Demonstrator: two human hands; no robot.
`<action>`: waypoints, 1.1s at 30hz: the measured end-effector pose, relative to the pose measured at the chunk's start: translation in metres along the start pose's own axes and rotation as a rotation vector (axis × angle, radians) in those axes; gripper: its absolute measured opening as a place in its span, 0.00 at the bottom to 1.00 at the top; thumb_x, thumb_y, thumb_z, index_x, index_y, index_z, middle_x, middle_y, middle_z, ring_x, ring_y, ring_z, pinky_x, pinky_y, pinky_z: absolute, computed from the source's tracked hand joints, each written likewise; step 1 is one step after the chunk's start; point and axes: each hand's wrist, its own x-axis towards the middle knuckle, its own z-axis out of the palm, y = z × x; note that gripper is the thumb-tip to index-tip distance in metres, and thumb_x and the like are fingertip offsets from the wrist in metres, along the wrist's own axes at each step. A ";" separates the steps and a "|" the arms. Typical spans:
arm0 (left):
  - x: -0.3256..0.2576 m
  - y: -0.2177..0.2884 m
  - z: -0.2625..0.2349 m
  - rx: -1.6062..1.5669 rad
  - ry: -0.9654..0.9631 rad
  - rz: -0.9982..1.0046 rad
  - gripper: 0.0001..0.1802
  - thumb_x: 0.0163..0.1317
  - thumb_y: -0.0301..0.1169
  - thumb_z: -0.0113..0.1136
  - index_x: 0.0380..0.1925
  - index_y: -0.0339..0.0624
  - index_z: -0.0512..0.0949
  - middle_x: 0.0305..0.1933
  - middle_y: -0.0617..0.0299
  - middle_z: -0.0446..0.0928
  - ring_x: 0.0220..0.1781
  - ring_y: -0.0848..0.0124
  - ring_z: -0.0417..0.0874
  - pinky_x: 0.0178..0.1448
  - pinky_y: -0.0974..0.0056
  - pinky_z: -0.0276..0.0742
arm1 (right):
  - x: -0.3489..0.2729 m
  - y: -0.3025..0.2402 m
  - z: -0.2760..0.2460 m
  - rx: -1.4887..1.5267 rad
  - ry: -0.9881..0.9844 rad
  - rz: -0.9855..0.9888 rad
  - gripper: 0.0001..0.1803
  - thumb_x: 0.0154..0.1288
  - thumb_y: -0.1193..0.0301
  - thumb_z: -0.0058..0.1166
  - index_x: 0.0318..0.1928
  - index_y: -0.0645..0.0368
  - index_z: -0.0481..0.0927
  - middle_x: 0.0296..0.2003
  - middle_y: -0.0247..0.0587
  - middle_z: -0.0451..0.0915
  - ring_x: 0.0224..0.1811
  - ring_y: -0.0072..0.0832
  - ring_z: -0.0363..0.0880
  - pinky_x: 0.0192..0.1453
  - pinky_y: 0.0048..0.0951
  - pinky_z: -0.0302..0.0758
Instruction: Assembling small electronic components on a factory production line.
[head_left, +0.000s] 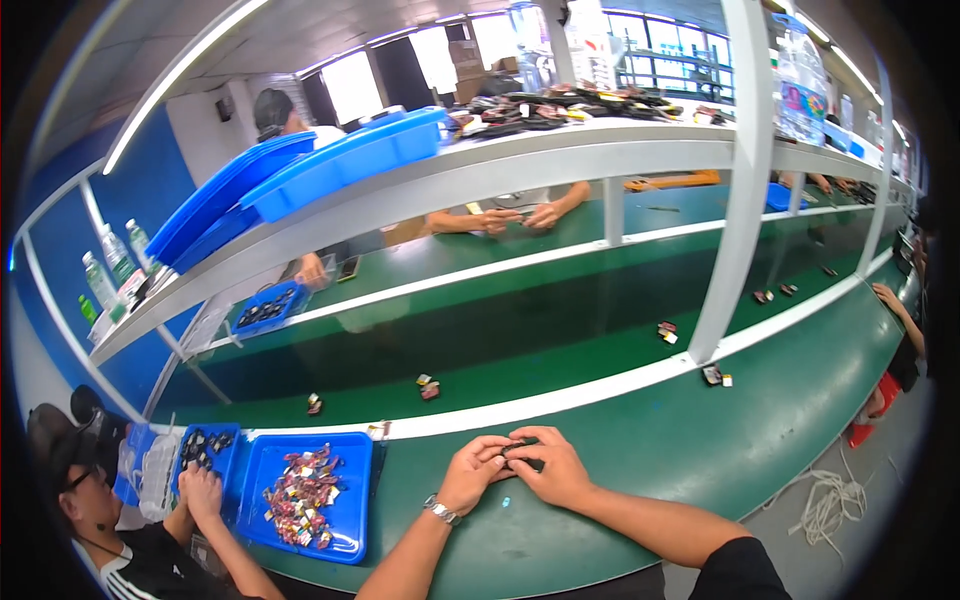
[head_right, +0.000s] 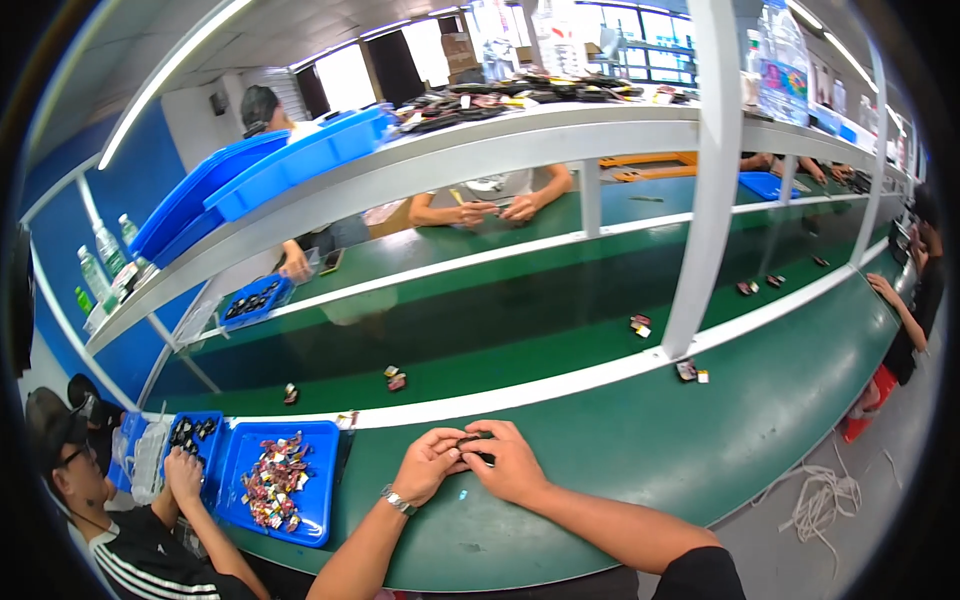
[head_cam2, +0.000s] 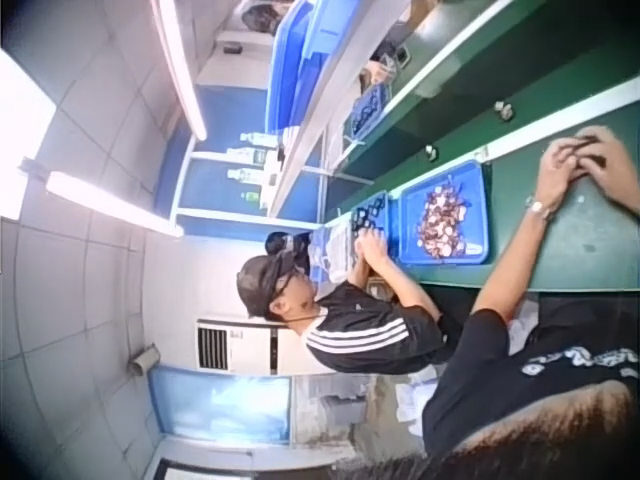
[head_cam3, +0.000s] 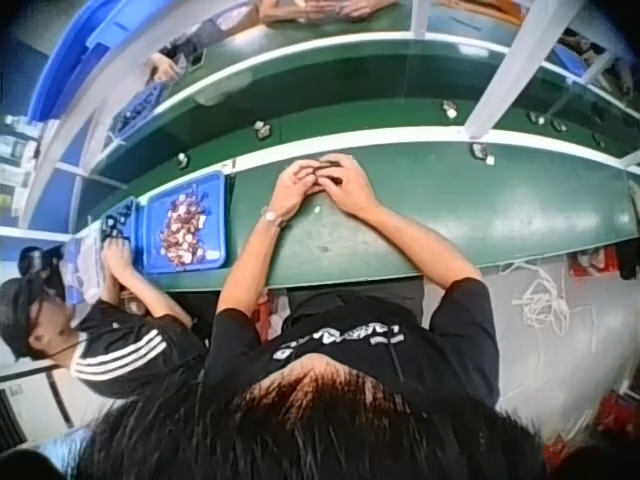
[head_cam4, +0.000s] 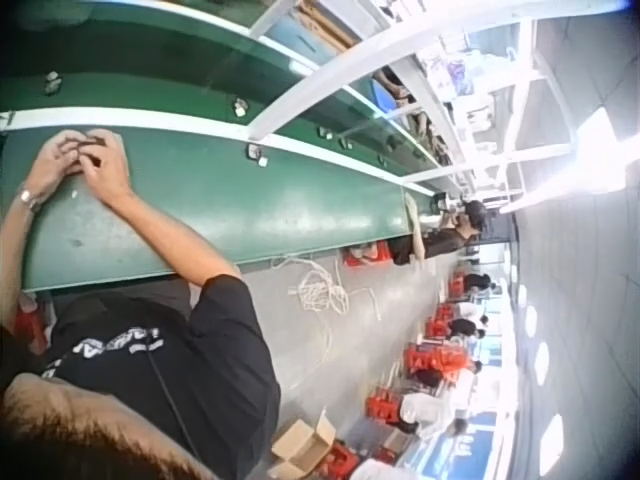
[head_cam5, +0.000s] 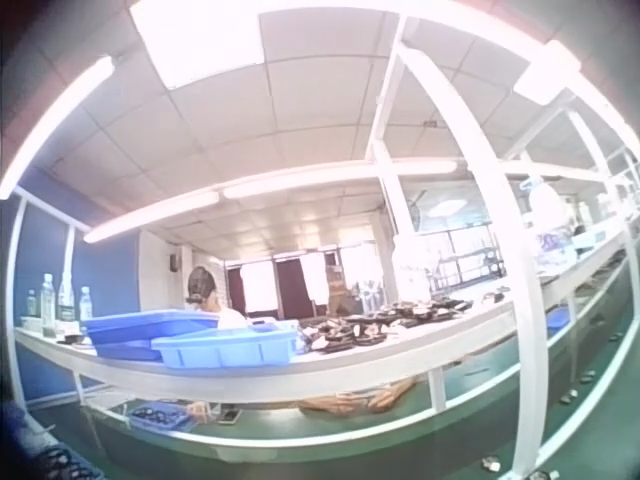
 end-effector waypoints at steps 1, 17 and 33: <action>-0.007 0.001 -0.005 0.014 0.000 0.007 0.16 0.69 0.20 0.50 0.56 0.34 0.69 0.56 0.52 0.76 0.56 0.67 0.80 0.59 0.61 0.81 | 0.000 0.000 0.005 -0.032 -0.010 -0.037 0.08 0.55 0.73 0.63 0.38 0.55 0.86 0.50 0.41 0.80 0.55 0.40 0.75 0.57 0.38 0.74; 0.014 -0.021 0.013 -0.173 -0.171 0.153 0.10 0.63 0.22 0.49 0.45 0.40 0.70 0.48 0.62 0.80 0.41 0.80 0.79 0.39 0.74 0.79 | -0.004 -0.015 -0.011 -0.274 -0.029 -0.129 0.10 0.63 0.71 0.62 0.43 0.62 0.86 0.49 0.49 0.80 0.51 0.42 0.79 0.57 0.36 0.74; 0.052 -0.061 0.008 0.018 -0.105 0.292 0.14 0.64 0.23 0.56 0.50 0.34 0.77 0.49 0.51 0.81 0.50 0.62 0.83 0.49 0.60 0.85 | -0.001 0.003 -0.012 -0.107 -0.135 -0.043 0.14 0.67 0.70 0.58 0.44 0.71 0.84 0.52 0.54 0.79 0.53 0.42 0.77 0.59 0.38 0.71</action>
